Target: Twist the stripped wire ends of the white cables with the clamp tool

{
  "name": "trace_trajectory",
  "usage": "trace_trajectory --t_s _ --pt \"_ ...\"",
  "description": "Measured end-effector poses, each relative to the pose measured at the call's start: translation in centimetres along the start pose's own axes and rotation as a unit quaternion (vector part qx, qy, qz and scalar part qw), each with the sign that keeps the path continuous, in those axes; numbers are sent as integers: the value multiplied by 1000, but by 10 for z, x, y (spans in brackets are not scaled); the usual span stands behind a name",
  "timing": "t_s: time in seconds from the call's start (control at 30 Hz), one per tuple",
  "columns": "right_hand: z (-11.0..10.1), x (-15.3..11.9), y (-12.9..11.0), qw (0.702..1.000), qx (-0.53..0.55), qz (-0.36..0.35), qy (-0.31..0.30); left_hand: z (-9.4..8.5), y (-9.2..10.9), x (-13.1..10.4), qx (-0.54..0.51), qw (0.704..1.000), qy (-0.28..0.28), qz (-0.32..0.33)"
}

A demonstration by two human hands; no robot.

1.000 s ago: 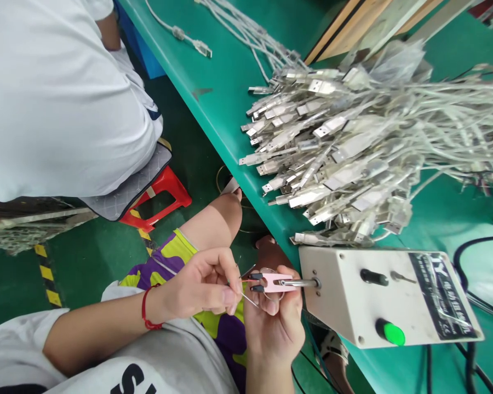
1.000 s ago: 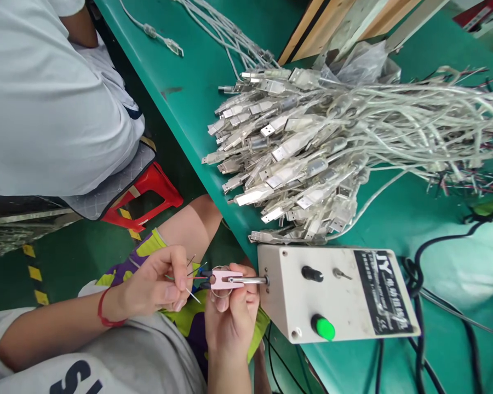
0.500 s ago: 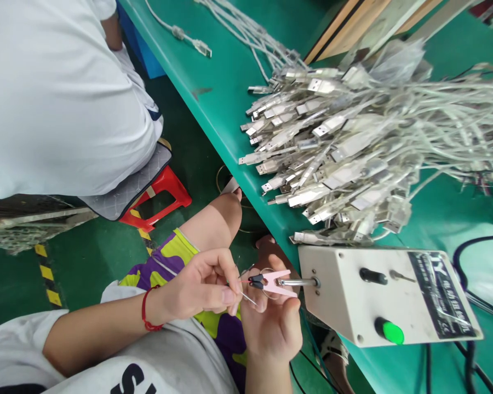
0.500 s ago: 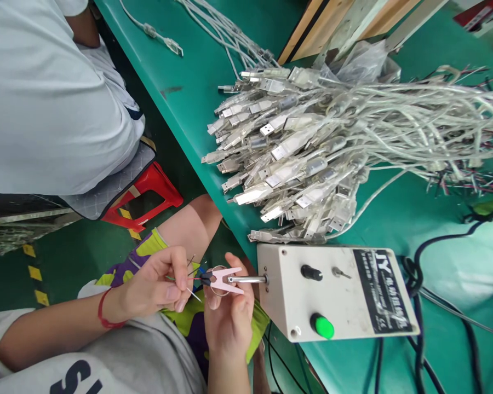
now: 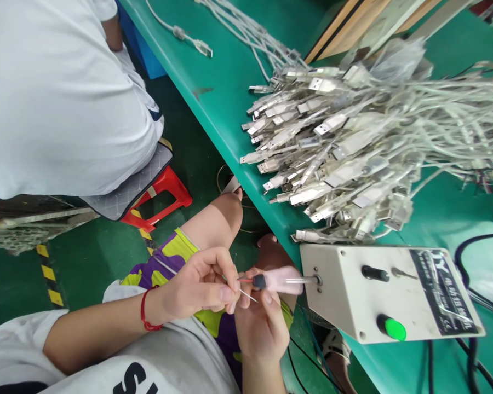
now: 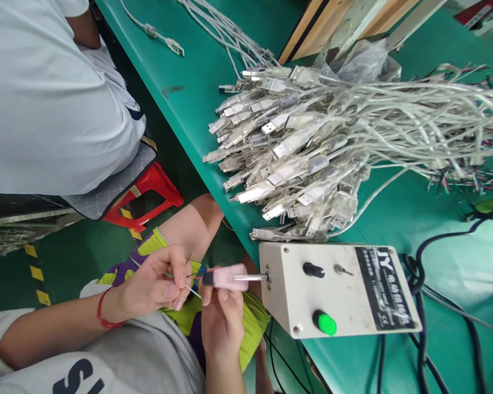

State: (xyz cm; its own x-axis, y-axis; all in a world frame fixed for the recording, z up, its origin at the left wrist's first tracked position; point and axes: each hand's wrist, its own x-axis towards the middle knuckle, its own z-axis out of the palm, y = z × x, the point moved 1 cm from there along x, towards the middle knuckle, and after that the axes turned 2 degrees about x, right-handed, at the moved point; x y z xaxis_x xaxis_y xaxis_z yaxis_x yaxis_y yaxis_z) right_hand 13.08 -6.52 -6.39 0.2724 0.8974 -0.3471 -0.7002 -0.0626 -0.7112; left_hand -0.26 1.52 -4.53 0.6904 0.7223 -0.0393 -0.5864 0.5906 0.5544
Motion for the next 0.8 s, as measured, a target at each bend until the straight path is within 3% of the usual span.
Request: trace_trajectory --t_s 0.3,0.57,0.8 --pt "10 -14 4 996 -68 -27 -43 0 8 -7 20 998 -8 51" --pt "24 -18 -4 993 -88 -34 -69 7 18 -15 106 992 -28 61" --pt "25 -22 -9 986 -111 -91 -79 14 23 -19 215 970 -39 104"
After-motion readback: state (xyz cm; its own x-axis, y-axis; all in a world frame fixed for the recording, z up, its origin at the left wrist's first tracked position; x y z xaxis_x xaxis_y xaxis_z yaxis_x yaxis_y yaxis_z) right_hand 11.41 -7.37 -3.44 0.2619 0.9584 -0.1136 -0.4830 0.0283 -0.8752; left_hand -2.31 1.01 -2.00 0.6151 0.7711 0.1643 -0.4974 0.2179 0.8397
